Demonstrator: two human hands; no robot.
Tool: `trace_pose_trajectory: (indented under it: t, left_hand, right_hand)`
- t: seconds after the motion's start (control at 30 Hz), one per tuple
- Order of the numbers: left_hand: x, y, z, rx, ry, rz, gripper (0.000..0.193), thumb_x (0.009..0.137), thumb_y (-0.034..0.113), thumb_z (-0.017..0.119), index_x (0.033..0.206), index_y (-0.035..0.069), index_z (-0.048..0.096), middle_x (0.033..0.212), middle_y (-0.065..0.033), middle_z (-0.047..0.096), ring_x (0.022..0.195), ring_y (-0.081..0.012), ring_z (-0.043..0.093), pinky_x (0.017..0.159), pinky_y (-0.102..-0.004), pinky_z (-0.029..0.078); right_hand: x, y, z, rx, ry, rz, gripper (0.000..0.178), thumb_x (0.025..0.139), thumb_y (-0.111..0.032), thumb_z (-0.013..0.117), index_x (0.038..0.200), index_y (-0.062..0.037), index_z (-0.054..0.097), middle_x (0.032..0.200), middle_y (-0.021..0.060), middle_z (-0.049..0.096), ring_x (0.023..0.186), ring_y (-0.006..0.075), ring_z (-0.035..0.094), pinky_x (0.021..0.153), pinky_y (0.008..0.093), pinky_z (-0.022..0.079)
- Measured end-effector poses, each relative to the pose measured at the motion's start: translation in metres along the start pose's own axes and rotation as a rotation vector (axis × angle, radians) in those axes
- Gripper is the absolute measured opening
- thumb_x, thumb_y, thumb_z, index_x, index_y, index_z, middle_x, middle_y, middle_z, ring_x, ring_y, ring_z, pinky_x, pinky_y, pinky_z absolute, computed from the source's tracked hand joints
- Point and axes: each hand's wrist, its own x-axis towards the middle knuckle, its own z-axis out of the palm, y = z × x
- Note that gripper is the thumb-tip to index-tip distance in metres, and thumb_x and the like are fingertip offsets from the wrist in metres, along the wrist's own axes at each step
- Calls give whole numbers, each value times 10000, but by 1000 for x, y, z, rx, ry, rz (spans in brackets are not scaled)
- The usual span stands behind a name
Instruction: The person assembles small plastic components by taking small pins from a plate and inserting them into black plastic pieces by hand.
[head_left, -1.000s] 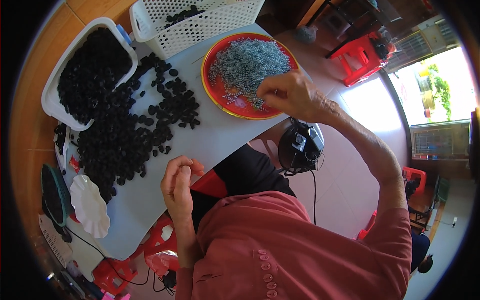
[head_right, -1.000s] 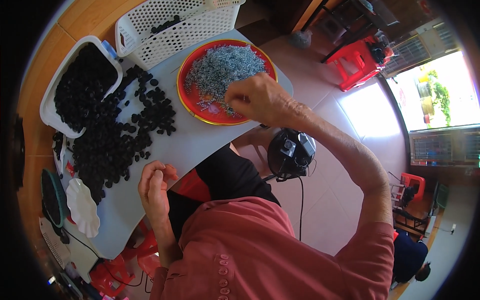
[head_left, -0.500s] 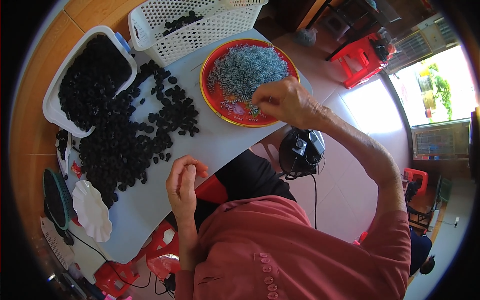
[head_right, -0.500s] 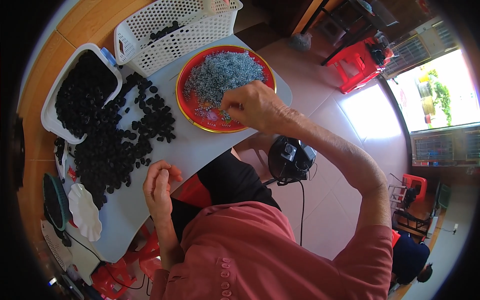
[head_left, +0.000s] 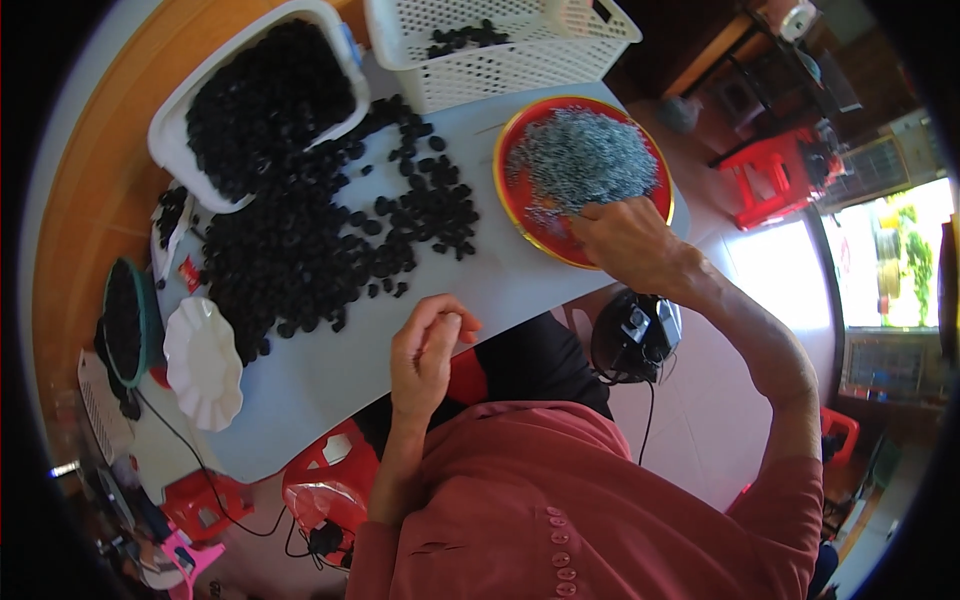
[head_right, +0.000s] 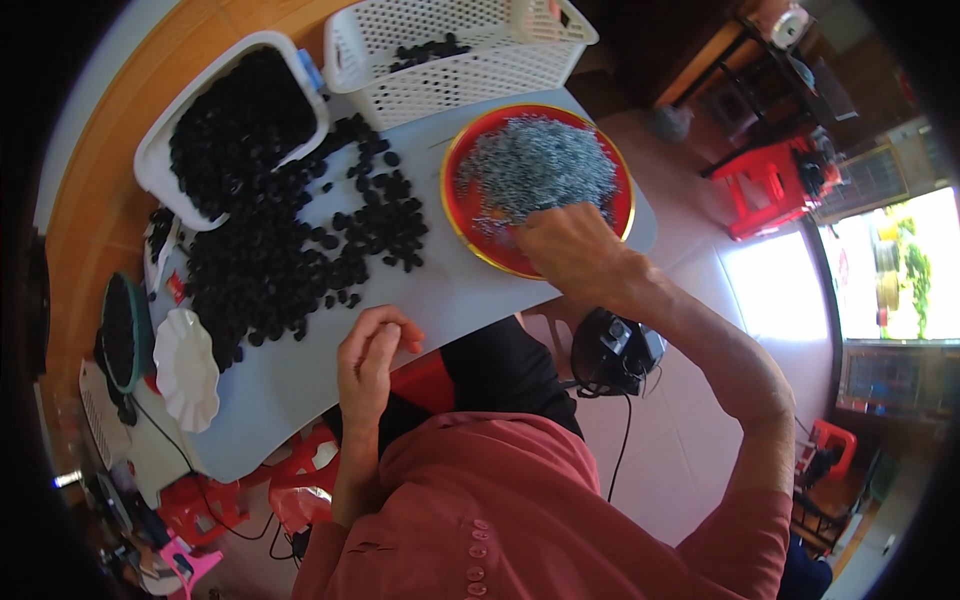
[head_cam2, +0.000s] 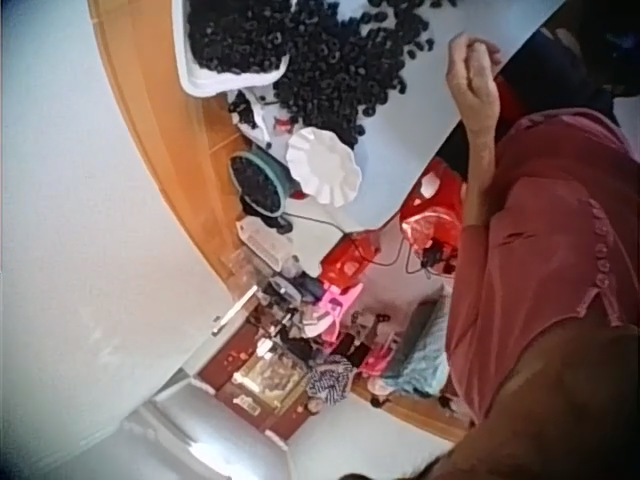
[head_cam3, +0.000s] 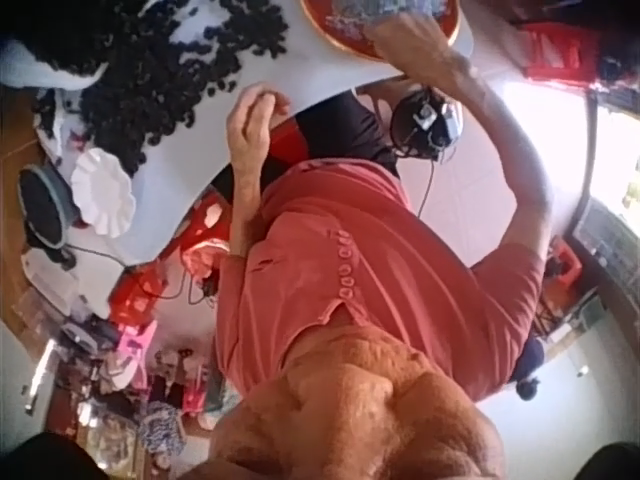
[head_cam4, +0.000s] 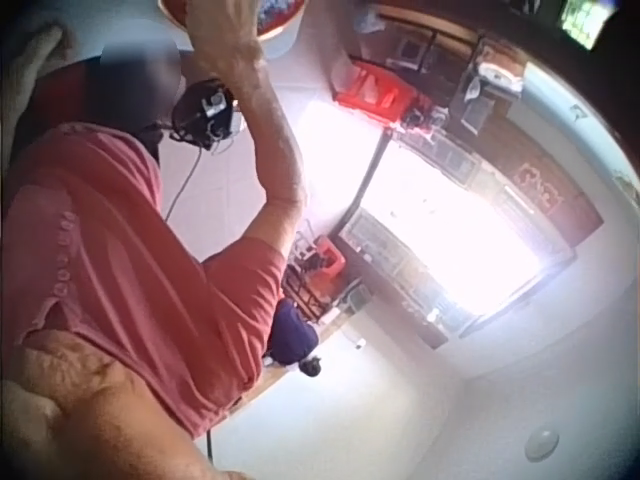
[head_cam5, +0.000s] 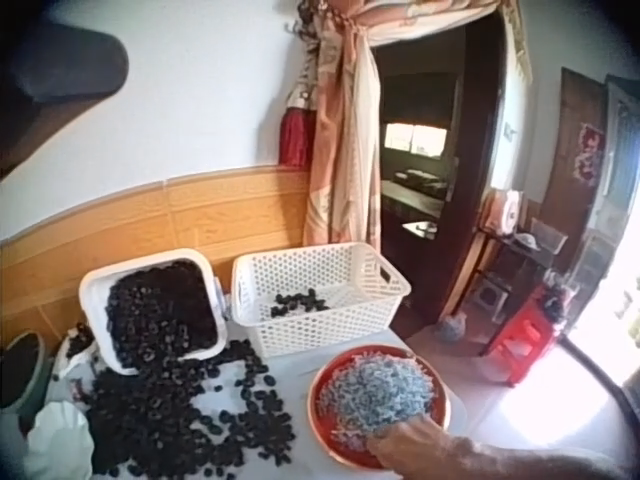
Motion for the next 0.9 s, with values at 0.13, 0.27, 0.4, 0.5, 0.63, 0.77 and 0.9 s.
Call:
trace_pose_trajectory:
  t: [0.13,0.27,0.4,0.5,0.63,0.77,0.9]
  left_hand:
    - [2,6,-6,87,-35,24,138,957,90,489,1021,4,576,826,-53,638,693,-92,541,662,-226,453]
    - [17,23,-19,409,7,168,122,905,86,554,998,13,585,787,-63,601,652,-136,515,620,-273,437]
    - [50,46,-45,741,118,337,108,882,50,562,975,11,601,793,-121,606,752,-273,584,695,-355,472]
    - [79,51,-64,895,169,423,123,874,30,560,988,9,601,822,-142,615,786,-300,581,702,-373,474]
    - [106,53,-75,985,174,430,129,873,32,551,991,13,599,843,-155,616,800,-337,572,712,-397,478]
    - [121,51,-74,1094,88,465,97,872,63,581,950,10,603,860,-156,598,850,-324,555,752,-398,478]
    - [127,40,-65,1489,-66,448,132,819,89,679,888,-13,629,920,-170,578,931,-305,494,854,-372,438]
  right_hand:
    - [0,2,4,12,23,36,145,811,-77,663,909,28,641,905,138,643,775,281,676,648,373,550]
    - [0,0,10,-175,34,13,147,806,-98,680,899,12,654,891,129,652,769,260,678,635,374,553]
    - [1,3,9,-116,79,6,101,801,-77,674,868,-2,658,831,120,649,736,255,676,624,364,559]
    - [-3,3,7,70,253,21,100,792,-54,627,834,30,659,812,145,651,669,274,671,591,367,551]
    - [-4,-4,14,183,446,11,36,814,-35,623,786,-14,632,729,111,641,622,218,655,578,316,547]
    - [-9,1,15,524,538,46,43,821,-53,639,808,-13,635,719,98,642,606,180,638,570,288,526]
    - [-5,3,-1,758,587,188,73,822,-51,640,860,11,644,732,94,671,645,162,663,598,274,526]
